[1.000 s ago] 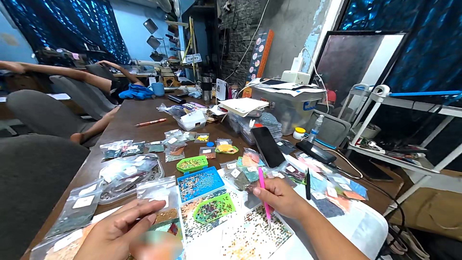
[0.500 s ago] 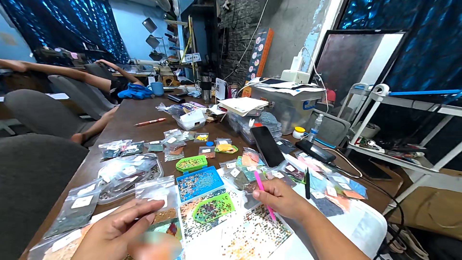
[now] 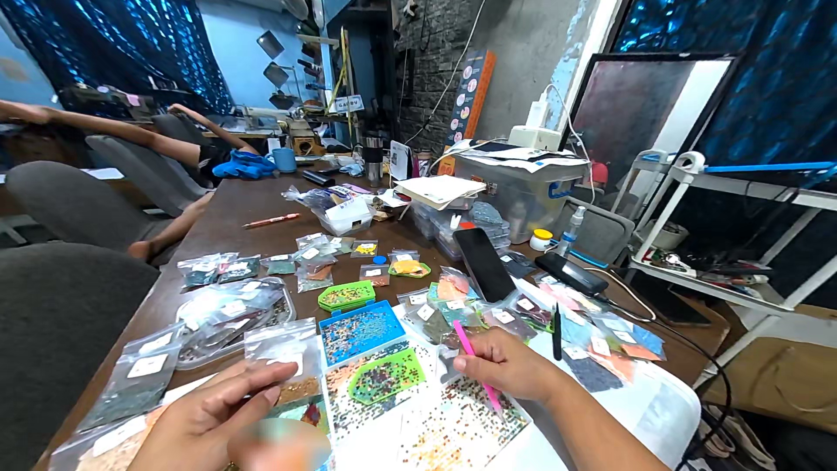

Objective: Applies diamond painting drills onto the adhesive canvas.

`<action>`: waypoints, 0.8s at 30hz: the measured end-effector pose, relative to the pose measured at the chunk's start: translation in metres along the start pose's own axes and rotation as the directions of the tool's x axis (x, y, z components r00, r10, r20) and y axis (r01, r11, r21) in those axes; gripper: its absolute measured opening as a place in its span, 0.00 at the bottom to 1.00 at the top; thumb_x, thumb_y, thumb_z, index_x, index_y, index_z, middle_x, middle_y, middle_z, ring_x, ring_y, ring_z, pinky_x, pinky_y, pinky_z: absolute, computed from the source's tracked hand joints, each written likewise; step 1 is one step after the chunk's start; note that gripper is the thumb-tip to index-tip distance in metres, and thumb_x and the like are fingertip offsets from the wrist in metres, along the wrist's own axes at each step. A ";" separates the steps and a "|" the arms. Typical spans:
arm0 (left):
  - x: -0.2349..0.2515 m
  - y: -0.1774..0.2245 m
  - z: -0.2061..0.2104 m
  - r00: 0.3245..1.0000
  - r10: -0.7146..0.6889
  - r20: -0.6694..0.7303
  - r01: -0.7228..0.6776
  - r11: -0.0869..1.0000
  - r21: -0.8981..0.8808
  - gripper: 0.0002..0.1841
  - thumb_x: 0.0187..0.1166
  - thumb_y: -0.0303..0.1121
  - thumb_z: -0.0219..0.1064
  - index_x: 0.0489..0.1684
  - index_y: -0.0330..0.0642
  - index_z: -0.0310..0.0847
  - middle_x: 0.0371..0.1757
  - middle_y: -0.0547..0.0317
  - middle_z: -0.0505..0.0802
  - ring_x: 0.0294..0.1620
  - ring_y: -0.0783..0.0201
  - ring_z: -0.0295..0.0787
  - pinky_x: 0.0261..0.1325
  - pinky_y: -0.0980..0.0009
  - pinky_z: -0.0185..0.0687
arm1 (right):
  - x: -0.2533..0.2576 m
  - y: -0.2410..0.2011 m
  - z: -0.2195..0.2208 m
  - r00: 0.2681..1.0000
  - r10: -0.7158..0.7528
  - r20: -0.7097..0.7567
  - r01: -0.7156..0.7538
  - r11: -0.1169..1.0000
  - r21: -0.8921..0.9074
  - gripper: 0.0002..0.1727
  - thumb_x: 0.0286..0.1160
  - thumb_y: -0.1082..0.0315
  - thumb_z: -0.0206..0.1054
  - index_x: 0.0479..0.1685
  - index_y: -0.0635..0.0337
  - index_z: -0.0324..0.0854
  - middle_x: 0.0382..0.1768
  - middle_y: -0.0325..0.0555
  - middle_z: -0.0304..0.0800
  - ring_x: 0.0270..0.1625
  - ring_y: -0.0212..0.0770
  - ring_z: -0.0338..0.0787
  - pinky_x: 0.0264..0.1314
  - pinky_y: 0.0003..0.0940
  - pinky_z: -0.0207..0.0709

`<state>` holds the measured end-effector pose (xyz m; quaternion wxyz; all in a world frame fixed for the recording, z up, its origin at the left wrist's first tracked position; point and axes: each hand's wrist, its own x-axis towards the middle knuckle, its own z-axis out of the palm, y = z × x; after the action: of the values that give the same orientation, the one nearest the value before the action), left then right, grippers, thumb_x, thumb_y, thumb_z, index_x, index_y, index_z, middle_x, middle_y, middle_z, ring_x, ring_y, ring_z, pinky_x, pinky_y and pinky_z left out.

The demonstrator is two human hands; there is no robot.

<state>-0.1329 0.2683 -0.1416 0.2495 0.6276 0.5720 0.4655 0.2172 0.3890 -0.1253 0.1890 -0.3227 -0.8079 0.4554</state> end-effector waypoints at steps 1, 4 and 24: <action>0.000 0.000 0.000 1.000 -0.001 0.000 0.001 1.000 0.004 0.14 0.75 0.22 0.61 0.55 0.31 0.89 0.56 0.55 0.91 0.57 0.77 0.86 0.61 0.79 0.82 | 0.000 -0.001 0.000 1.000 0.005 0.000 -0.005 1.000 0.011 0.18 0.86 0.58 0.57 0.25 0.53 0.77 0.17 0.23 0.69 0.19 0.16 0.71 0.24 0.15 0.66; 0.000 0.000 0.000 1.000 0.002 -0.003 -0.002 1.000 0.003 0.14 0.76 0.21 0.61 0.55 0.31 0.89 0.56 0.55 0.91 0.57 0.77 0.87 0.60 0.80 0.83 | -0.001 -0.001 0.000 1.000 0.015 -0.013 -0.014 0.999 0.043 0.17 0.86 0.58 0.57 0.26 0.52 0.77 0.17 0.22 0.71 0.19 0.15 0.72 0.24 0.14 0.67; 0.000 0.000 0.000 1.000 0.008 0.005 -0.008 1.000 -0.006 0.14 0.76 0.22 0.61 0.55 0.30 0.88 0.56 0.55 0.91 0.57 0.77 0.86 0.61 0.79 0.83 | -0.002 0.003 -0.003 0.995 0.007 -0.095 -0.008 1.000 -0.010 0.16 0.84 0.58 0.59 0.26 0.52 0.80 0.16 0.21 0.68 0.19 0.15 0.66 0.25 0.16 0.61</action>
<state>-0.1329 0.2678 -0.1416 0.2510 0.6303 0.5675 0.4665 0.2215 0.3910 -0.1265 0.2237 -0.3481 -0.7991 0.4362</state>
